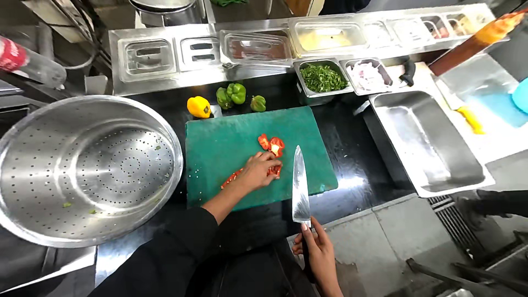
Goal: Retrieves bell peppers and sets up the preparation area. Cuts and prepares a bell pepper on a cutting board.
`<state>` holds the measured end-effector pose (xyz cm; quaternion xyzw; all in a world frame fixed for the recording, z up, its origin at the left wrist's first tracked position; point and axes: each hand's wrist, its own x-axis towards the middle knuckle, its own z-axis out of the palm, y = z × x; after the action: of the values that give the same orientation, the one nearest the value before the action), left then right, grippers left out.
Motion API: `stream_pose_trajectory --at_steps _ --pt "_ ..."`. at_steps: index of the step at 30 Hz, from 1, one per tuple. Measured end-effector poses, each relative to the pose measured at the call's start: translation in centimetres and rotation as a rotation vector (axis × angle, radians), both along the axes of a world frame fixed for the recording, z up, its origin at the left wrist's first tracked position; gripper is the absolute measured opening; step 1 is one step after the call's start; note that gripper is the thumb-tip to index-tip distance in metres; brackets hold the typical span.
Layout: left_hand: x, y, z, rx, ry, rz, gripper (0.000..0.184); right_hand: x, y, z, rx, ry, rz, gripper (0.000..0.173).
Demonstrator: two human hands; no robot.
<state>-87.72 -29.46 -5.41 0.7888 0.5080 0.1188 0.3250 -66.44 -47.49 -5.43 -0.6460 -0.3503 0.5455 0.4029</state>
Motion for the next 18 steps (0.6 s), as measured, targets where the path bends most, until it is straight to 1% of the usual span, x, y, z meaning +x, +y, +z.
stream_pose_trajectory --at_steps 4,6,7,10,11,12,13,14,16,18 --pt "0.7 -0.4 -0.2 0.015 0.048 0.030 0.037 -0.1 0.2 -0.1 -0.014 0.000 0.003 0.042" --pt "0.6 -0.6 -0.4 0.036 0.024 0.042 0.040 -0.3 0.0 0.0 -0.013 0.002 0.001 0.043" --pt "0.5 -0.7 -0.5 0.042 0.003 0.043 0.046 -0.2 -0.1 0.1 -0.015 0.002 0.002 0.044" --pt "-0.4 -1.1 -0.1 -0.010 -0.041 0.015 0.075 -0.2 -0.5 0.3 0.003 -0.057 0.044 0.046" --pt "-0.8 -1.4 0.3 -0.036 -0.062 0.008 0.080 -0.2 -0.7 0.2 0.016 -0.093 0.066 0.046" --pt "-1.2 -1.7 0.6 -0.058 -0.080 -0.001 0.079 -0.2 -0.8 0.0 0.031 -0.135 0.088 0.047" --pt "-1.6 -2.1 0.7 -0.049 -0.111 -0.010 0.073 -0.3 -0.9 -0.1 0.050 -0.183 0.113 0.047" --pt "-2.0 -2.4 0.4 -0.015 -0.163 -0.012 0.062 -0.3 -1.0 -0.3 0.071 -0.234 0.143 0.048" --pt "-2.5 -2.8 -1.2 0.140 -0.277 0.002 0.037 -0.4 -1.0 -0.7 0.113 -0.366 0.204 0.047" --pt "-2.7 -2.7 -2.6 0.272 -0.319 -0.020 0.024 -0.1 -0.7 -1.1 0.133 -0.504 0.249 0.046"
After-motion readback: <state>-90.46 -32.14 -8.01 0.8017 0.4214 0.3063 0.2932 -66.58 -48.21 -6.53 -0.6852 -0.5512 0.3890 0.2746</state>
